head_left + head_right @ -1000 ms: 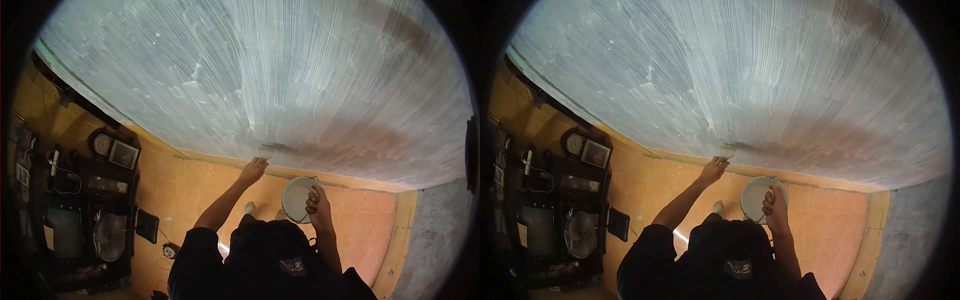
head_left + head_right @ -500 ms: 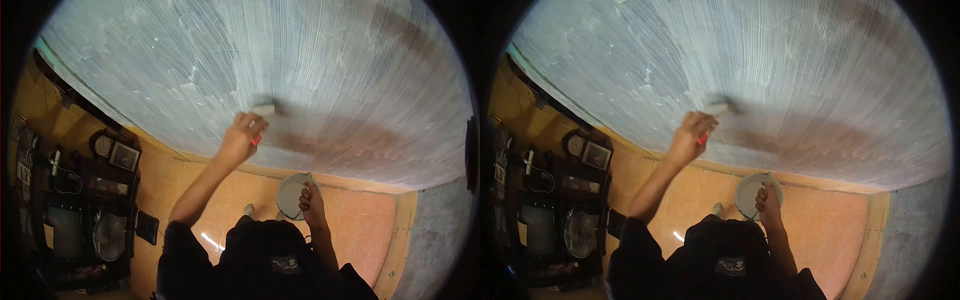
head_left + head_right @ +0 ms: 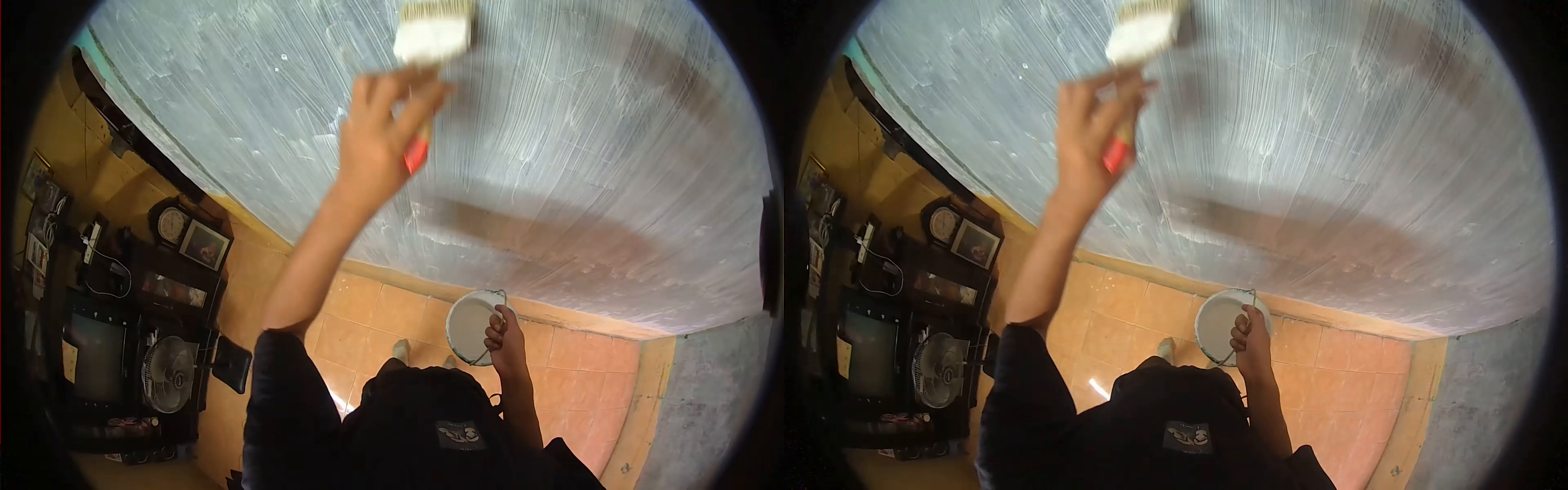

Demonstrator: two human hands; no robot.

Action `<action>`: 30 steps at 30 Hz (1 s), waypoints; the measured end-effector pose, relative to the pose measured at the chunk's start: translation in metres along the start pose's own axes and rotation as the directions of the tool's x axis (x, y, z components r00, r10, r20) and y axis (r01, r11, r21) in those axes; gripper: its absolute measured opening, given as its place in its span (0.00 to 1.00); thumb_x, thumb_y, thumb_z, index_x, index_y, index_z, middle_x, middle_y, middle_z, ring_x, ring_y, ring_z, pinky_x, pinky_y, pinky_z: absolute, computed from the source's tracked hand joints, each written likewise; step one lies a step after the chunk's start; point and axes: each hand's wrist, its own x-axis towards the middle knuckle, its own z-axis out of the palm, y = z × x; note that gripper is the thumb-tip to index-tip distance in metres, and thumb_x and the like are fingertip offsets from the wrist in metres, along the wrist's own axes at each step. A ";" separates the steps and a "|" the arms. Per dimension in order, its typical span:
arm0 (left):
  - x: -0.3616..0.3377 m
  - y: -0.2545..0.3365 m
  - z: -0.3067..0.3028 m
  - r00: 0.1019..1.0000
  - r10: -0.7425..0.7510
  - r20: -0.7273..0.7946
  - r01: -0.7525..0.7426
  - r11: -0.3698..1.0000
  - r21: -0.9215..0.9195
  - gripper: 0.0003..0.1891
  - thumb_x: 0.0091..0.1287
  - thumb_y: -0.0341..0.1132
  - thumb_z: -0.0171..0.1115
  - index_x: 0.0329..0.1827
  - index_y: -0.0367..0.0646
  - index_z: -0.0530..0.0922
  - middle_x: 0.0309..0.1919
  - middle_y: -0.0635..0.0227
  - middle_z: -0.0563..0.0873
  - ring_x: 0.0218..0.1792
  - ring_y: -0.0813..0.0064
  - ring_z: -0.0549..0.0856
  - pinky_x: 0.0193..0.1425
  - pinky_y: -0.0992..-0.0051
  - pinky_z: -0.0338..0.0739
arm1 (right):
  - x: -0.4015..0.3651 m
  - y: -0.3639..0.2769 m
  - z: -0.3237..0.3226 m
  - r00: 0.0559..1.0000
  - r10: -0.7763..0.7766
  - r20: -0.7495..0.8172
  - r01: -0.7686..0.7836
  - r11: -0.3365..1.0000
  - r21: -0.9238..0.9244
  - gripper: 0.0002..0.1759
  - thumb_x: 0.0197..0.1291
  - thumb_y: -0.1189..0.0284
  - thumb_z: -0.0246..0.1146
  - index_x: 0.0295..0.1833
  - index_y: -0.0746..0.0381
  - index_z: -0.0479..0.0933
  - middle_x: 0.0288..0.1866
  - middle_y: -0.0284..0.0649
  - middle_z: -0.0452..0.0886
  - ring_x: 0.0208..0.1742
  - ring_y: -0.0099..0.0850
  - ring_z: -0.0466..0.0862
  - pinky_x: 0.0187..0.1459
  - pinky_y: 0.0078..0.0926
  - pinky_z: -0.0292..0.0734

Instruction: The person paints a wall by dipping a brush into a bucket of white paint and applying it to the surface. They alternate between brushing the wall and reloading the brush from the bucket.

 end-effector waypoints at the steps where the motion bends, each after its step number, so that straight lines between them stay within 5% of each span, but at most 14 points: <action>1: -0.036 0.000 0.015 0.998 -0.003 0.058 0.000 0.999 0.054 0.24 0.51 0.24 0.67 0.54 0.51 0.83 0.54 0.69 0.81 0.47 0.66 0.78 0.43 0.68 0.79 | -0.001 0.000 -0.001 1.000 0.004 -0.001 -0.004 1.000 -0.003 0.18 0.71 0.62 0.55 0.58 0.61 0.67 0.26 0.26 0.60 0.20 0.13 0.56 0.21 0.13 0.50; 4: -0.167 0.012 0.053 0.973 0.039 0.226 -0.049 0.998 0.039 0.29 0.52 0.25 0.65 0.62 0.43 0.78 0.65 0.64 0.77 0.60 0.61 0.79 0.47 0.69 0.78 | 0.001 0.002 -0.005 1.000 0.001 -0.008 -0.001 1.000 0.011 0.18 0.71 0.61 0.54 0.58 0.60 0.67 0.26 0.26 0.60 0.19 0.14 0.56 0.21 0.13 0.50; 9: -0.358 0.070 0.095 0.891 -0.067 0.448 0.109 0.992 -0.068 0.30 0.53 0.27 0.64 0.64 0.42 0.77 0.66 0.65 0.75 0.59 0.59 0.79 0.52 0.68 0.80 | -0.006 -0.002 0.001 0.999 0.023 -0.038 -0.025 0.999 -0.041 0.16 0.73 0.61 0.52 0.57 0.59 0.66 0.26 0.26 0.61 0.19 0.13 0.56 0.20 0.13 0.50; 14: -0.452 0.096 0.108 0.759 -0.180 0.626 0.344 0.927 -0.150 0.28 0.51 0.28 0.64 0.60 0.41 0.77 0.60 0.65 0.77 0.59 0.60 0.78 0.54 0.68 0.81 | -0.011 -0.001 -0.002 0.997 0.035 -0.066 -0.039 0.997 -0.071 0.15 0.74 0.60 0.50 0.56 0.59 0.66 0.25 0.26 0.61 0.19 0.13 0.56 0.19 0.12 0.49; 16: -0.467 0.099 0.110 0.748 -0.224 0.624 0.387 0.912 -0.136 0.23 0.52 0.27 0.63 0.54 0.40 0.78 0.55 0.66 0.78 0.58 0.61 0.77 0.52 0.67 0.82 | -0.011 -0.002 -0.001 0.995 0.028 -0.095 -0.036 0.996 -0.083 0.15 0.74 0.60 0.51 0.56 0.59 0.66 0.25 0.26 0.61 0.19 0.13 0.56 0.19 0.13 0.49; 18: -0.475 0.097 0.108 0.579 -0.305 0.756 0.578 0.808 -0.116 0.19 0.54 0.27 0.62 0.51 0.41 0.78 0.52 0.67 0.79 0.58 0.62 0.77 0.50 0.66 0.82 | -0.012 -0.001 0.001 0.994 0.021 -0.108 -0.030 0.996 -0.082 0.15 0.74 0.60 0.51 0.56 0.59 0.66 0.25 0.26 0.61 0.18 0.13 0.56 0.19 0.13 0.49; 21: -0.471 0.082 0.103 0.502 -0.259 0.825 0.603 0.788 -0.120 0.15 0.56 0.26 0.61 0.48 0.42 0.79 0.50 0.68 0.79 0.56 0.63 0.77 0.48 0.65 0.82 | -0.013 0.003 0.001 0.991 0.018 -0.131 -0.027 0.997 -0.067 0.15 0.74 0.60 0.51 0.56 0.59 0.66 0.25 0.26 0.61 0.18 0.13 0.55 0.19 0.13 0.49; 30: -0.292 0.008 0.053 0.662 -0.250 0.707 0.493 0.855 -0.159 0.14 0.55 0.22 0.63 0.44 0.44 0.81 0.43 0.72 0.81 0.50 0.64 0.79 0.44 0.67 0.82 | -0.004 0.018 0.005 0.996 0.027 -0.088 -0.029 0.999 -0.025 0.16 0.71 0.61 0.55 0.56 0.60 0.68 0.25 0.26 0.61 0.18 0.14 0.56 0.19 0.13 0.50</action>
